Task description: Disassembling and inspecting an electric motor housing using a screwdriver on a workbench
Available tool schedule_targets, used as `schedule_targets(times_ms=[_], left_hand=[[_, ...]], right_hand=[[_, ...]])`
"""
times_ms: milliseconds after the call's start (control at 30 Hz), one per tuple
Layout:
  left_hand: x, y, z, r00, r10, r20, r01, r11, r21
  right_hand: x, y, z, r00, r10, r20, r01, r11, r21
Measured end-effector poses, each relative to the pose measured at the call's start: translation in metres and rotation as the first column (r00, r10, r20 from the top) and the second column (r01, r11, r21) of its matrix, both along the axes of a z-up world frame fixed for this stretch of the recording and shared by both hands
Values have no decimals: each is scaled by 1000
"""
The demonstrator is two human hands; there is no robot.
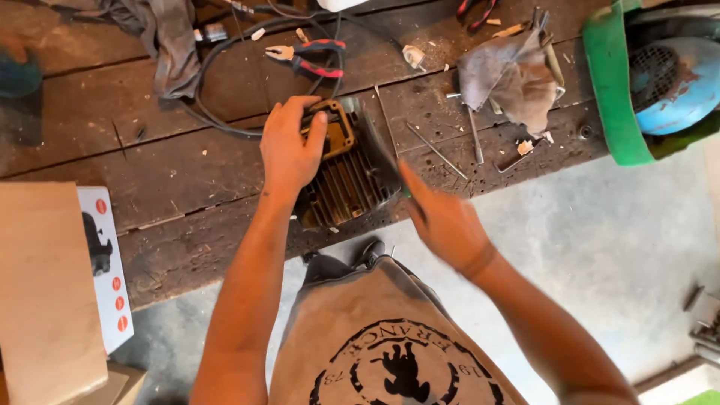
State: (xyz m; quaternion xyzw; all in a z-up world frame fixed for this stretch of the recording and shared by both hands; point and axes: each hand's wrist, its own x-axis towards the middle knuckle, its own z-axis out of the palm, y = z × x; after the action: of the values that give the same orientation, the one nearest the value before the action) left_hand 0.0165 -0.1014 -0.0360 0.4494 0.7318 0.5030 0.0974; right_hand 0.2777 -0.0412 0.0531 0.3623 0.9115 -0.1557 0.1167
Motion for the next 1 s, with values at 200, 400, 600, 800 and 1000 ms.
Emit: schedule_targets(times_ms=[200,400,600,800,1000], left_hand=[[-7,14,-30,997,-65,-43,68,996,58],[-18,9,-23,993,-115,-35,116,993,16],[-9,8,-35,994,-88,-59,89,996,29],[2,26,-1,988,-81,-133,79,997,-19],[-2,19,-10,987,-108,-119,107,994,-14]], right_hand=[[0,-18,28,994,-70,85,76,994,-78],[-38,49,-46,950,-64,-306,73,997,17],[74,-27,-45,959,-250,-130,215,947,-238],[-42,75,-59,935,-141,-326,114,988,-101],[77,-26,-28,947,-313,-78,273,907,-320]])
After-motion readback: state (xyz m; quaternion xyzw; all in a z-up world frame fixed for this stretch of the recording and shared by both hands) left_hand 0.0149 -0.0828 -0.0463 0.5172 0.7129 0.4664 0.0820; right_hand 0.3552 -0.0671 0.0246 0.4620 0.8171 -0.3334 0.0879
